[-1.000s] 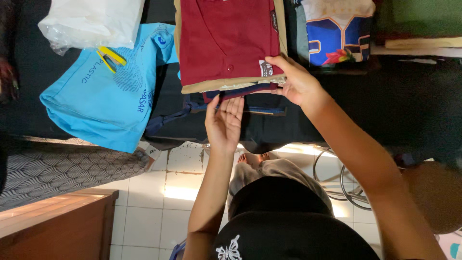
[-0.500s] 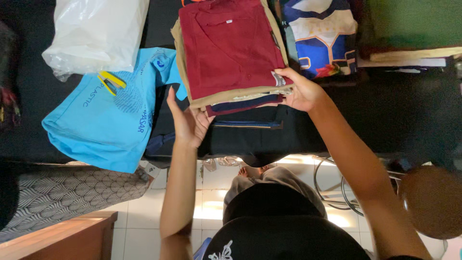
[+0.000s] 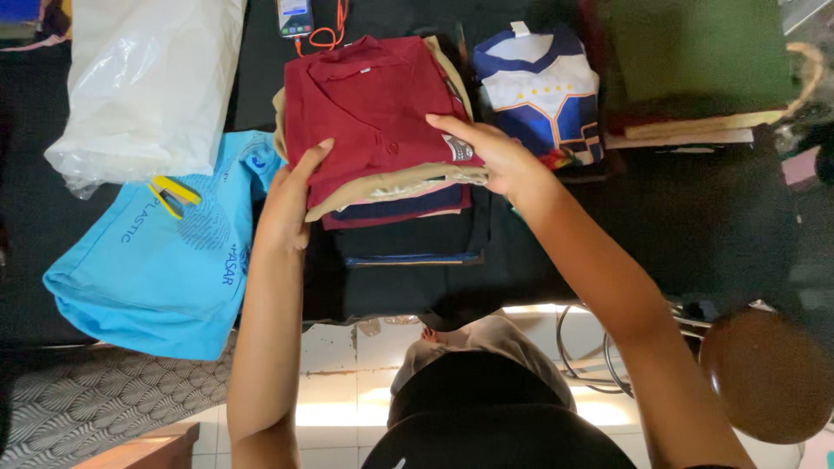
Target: The person folds a stack of assorted clothing items on a table. They handle shirts and pants one by one, smoothing and folding them into neat piles.
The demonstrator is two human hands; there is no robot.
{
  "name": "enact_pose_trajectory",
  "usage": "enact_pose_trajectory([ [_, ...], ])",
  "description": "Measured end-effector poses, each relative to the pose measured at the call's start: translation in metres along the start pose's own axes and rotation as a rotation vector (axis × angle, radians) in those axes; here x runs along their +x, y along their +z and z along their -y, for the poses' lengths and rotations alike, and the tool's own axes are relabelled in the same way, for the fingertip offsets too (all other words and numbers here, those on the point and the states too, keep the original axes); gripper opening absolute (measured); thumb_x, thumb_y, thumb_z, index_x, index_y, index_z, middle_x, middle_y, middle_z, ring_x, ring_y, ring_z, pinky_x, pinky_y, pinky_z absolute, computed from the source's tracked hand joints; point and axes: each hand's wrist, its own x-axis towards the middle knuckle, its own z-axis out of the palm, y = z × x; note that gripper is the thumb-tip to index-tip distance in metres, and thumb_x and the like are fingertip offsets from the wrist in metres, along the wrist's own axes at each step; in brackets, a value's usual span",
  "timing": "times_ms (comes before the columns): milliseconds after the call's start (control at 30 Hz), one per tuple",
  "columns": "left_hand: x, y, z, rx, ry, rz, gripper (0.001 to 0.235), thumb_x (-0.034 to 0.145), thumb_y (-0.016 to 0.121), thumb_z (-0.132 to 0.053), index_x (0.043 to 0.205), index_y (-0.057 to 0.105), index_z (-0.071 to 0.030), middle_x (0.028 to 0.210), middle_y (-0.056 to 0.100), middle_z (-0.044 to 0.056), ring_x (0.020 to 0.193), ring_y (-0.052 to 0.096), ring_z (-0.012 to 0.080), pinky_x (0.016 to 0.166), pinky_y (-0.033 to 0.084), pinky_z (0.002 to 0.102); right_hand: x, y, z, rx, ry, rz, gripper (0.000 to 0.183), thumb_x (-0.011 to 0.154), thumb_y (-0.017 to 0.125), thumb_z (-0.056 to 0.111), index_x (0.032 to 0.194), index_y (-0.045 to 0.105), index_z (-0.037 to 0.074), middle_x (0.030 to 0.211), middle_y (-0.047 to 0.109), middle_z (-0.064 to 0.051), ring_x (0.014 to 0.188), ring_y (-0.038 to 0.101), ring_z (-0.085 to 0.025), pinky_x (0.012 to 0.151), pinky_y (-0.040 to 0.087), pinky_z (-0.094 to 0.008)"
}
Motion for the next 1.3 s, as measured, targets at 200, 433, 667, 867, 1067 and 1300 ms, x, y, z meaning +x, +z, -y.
enact_pose_trajectory([
  [200, 0.041, 0.047, -0.034, -0.034, 0.210, 0.111, 0.060, 0.089, 0.075, -0.030, 0.138, 0.061, 0.002, 0.133, 0.070, 0.013, 0.120, 0.069, 0.0211, 0.101, 0.054, 0.032, 0.038, -0.040, 0.060, -0.123, -0.136, -0.123, 0.057, 0.080, 0.088, 0.044, 0.123, 0.072, 0.009, 0.113, 0.068, 0.001, 0.095, 0.067, -0.010, 0.083, 0.059, -0.031],
  [433, 0.121, 0.139, -0.064, -0.060, 0.358, 0.252, 0.053, 0.091, 0.075, -0.032, 0.130, 0.064, 0.001, 0.127, 0.073, 0.016, 0.113, 0.074, 0.0218, 0.098, 0.058, 0.034, 0.045, -0.111, 0.151, -0.100, -0.275, -0.229, 0.064, 0.080, 0.083, 0.044, 0.134, 0.065, 0.014, 0.123, 0.063, 0.002, 0.101, 0.060, -0.012, 0.085, 0.048, -0.035],
  [667, 0.125, 0.205, 0.016, -0.028, 0.343, 0.366, 0.065, 0.092, 0.073, -0.038, 0.138, 0.058, 0.005, 0.131, 0.071, 0.017, 0.118, 0.071, 0.0223, 0.104, 0.054, 0.034, -0.017, -0.169, 0.148, -0.245, -0.080, -0.564, 0.072, 0.087, 0.077, 0.046, 0.144, 0.052, 0.009, 0.134, 0.056, -0.010, 0.119, 0.057, -0.023, 0.101, 0.044, -0.043],
  [867, 0.084, 0.207, 0.121, 0.024, 0.018, 0.218, 0.076, 0.088, 0.074, -0.043, 0.144, 0.049, 0.001, 0.138, 0.064, 0.014, 0.126, 0.062, 0.0220, 0.109, 0.045, 0.034, -0.042, -0.200, 0.054, -0.269, 0.002, -0.446, 0.077, 0.083, 0.079, 0.040, 0.144, 0.055, -0.001, 0.136, 0.061, -0.019, 0.123, 0.057, -0.031, 0.101, 0.046, -0.048],
  [1067, 0.092, 0.218, 0.125, 0.021, 0.120, 0.245, 0.085, 0.088, 0.074, -0.046, 0.150, 0.042, 0.003, 0.141, 0.061, 0.019, 0.128, 0.061, 0.0245, 0.110, 0.047, 0.034, -0.052, -0.216, 0.040, -0.295, -0.492, -0.274, 0.079, 0.088, 0.085, 0.035, 0.145, 0.050, -0.006, 0.136, 0.066, -0.019, 0.124, 0.068, -0.025, 0.102, 0.055, -0.035],
  [1300, 0.051, 0.221, 0.077, 0.917, 0.246, -0.089, 0.121, 0.072, 0.080, -0.059, 0.151, 0.019, 0.010, 0.143, 0.047, 0.029, 0.121, 0.061, 0.0361, 0.096, 0.051, 0.043, -0.102, -0.188, 0.064, -1.187, -0.368, -0.797, 0.071, 0.088, 0.084, 0.039, 0.143, 0.057, 0.002, 0.135, 0.067, -0.016, 0.119, 0.069, -0.029, 0.101, 0.055, -0.042],
])
